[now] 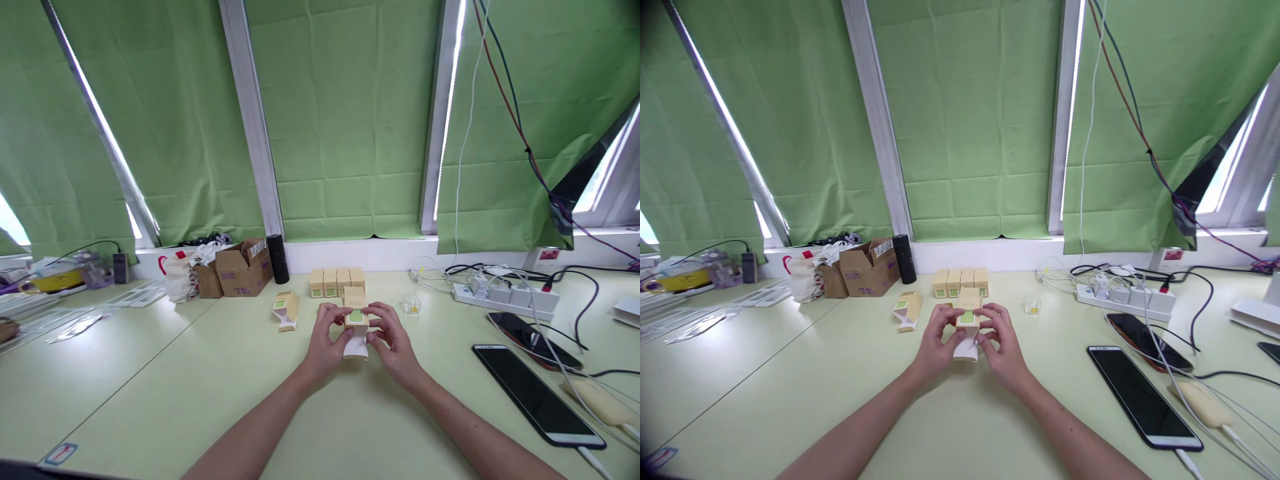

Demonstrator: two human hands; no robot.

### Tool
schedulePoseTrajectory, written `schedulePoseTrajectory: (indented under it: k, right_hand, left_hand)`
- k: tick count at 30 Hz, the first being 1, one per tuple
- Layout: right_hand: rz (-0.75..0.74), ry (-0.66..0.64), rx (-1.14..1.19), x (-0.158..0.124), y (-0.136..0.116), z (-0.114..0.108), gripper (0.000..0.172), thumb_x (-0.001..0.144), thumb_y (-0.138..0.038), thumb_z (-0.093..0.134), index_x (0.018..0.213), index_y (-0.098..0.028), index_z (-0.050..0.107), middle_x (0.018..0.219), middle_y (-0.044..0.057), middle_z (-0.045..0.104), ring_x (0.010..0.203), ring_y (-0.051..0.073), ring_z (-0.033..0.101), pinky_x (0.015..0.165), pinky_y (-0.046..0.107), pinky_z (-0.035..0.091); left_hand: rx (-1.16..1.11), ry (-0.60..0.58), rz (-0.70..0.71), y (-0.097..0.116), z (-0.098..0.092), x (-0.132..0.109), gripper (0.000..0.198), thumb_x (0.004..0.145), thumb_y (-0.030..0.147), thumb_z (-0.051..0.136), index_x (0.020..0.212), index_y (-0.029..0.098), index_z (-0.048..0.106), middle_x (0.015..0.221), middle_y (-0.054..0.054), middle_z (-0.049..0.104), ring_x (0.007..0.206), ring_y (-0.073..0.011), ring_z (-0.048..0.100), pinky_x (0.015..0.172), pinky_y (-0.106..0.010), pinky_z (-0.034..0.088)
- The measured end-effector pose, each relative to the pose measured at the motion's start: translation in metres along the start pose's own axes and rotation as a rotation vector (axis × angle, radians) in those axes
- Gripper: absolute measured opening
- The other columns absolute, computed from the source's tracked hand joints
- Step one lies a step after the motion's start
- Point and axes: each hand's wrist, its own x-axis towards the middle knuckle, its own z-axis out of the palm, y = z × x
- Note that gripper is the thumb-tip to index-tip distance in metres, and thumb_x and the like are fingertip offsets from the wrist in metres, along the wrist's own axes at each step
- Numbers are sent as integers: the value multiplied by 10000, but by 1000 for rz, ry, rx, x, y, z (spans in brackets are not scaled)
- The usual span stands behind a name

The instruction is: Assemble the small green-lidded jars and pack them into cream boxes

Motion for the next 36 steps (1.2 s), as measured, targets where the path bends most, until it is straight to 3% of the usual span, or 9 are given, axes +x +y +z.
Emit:
schedulePoseTrajectory:
  k: [11, 22, 28, 33, 36]
  right_hand:
    - [20, 42, -27, 1, 3, 3, 307, 980, -445, 625, 1263, -325, 633, 1396, 95, 453, 966, 197, 675, 832, 393, 629]
    - [41, 73, -39, 2, 5, 4, 290, 990, -425, 595, 1260, -326, 636, 1393, 95, 465, 953, 196, 676, 782, 379, 627]
    - [38, 96, -41, 4, 4, 2, 291, 987, -423, 601, 1256, -316, 630, 1396, 95, 474, 922, 181, 683, 756, 352, 624]
    - [39, 118, -33, 5, 6, 0, 301, 985, -429, 598, 1259, -306, 623, 1401, 102, 486, 895, 183, 694, 709, 342, 629]
    - [36, 133, -36, 6, 9, 0, 300, 987, -421, 596, 1265, -312, 620, 1396, 96, 489, 891, 179, 698, 704, 336, 628]
  left_hand:
    - [34, -2, 19, 0, 0, -1, 294, 917, 176, 647, 1196, 269, 661, 1074, -48, 497, 982, -199, 548, 936, -401, 501]
    - [59, -53, 45, 3, -1, -1, 342, 971, 348, 640, 1309, 302, 614, 1119, -62, 484, 1010, -216, 547, 967, -428, 502]
    - [3, -176, 59, -3, -7, -4, 594, 978, 598, 559, 1499, 318, 499, 1299, -112, 411, 1139, -259, 512, 1090, -496, 440]
    - [-16, -280, 53, -10, -8, -5, 931, 848, 782, 601, 1618, 343, 313, 1407, -125, 330, 1278, -319, 424, 1161, -550, 370]
    - [-8, -320, 36, -12, -7, -5, 1082, 760, 793, 701, 1638, 357, 243, 1455, -122, 289, 1308, -329, 407, 1185, -568, 341]
